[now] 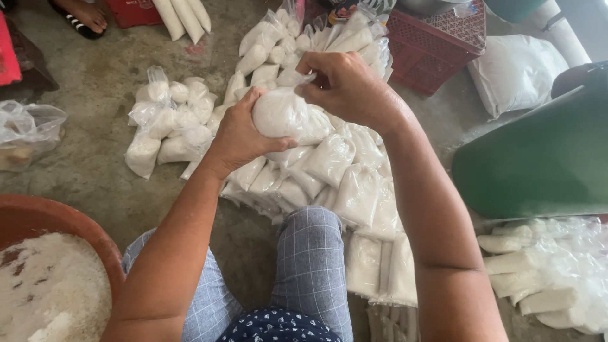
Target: Tying knots in small plastic bags filled with white powder and stacking them on the floor
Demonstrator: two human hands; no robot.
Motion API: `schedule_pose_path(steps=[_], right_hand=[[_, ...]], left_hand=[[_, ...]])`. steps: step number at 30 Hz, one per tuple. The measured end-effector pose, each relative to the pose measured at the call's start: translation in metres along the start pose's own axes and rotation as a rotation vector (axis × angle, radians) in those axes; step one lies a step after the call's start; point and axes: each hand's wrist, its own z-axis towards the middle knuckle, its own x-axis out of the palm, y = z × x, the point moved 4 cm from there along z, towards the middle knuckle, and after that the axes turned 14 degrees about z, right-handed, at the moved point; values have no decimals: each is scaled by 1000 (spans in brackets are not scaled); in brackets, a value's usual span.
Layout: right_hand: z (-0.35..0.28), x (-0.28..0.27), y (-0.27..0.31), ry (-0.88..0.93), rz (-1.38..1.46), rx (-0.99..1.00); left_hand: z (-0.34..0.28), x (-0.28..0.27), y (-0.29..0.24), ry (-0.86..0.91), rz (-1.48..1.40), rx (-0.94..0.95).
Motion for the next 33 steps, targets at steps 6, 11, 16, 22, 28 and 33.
schedule_pose_path(steps=[6, 11, 16, 22, 28, 33], right_hand=[[2, 7, 4, -24, 84, 17], [5, 5, -3, -34, 6, -116], [4, -10, -5, 19, 23, -35], [2, -32, 5, -1, -27, -32], [-2, -14, 0, -131, 94, -57], [-7, 69, -62, -254, 396, 118]], left_hand=[[1, -1, 5, -53, 47, 41], [2, 0, 6, -55, 130, 67], [0, -2, 1, 0, 107, 43], [2, 2, -1, 17, 96, 72], [3, 9, 2, 2, -153, -54], [24, 13, 33, -141, -372, -324]])
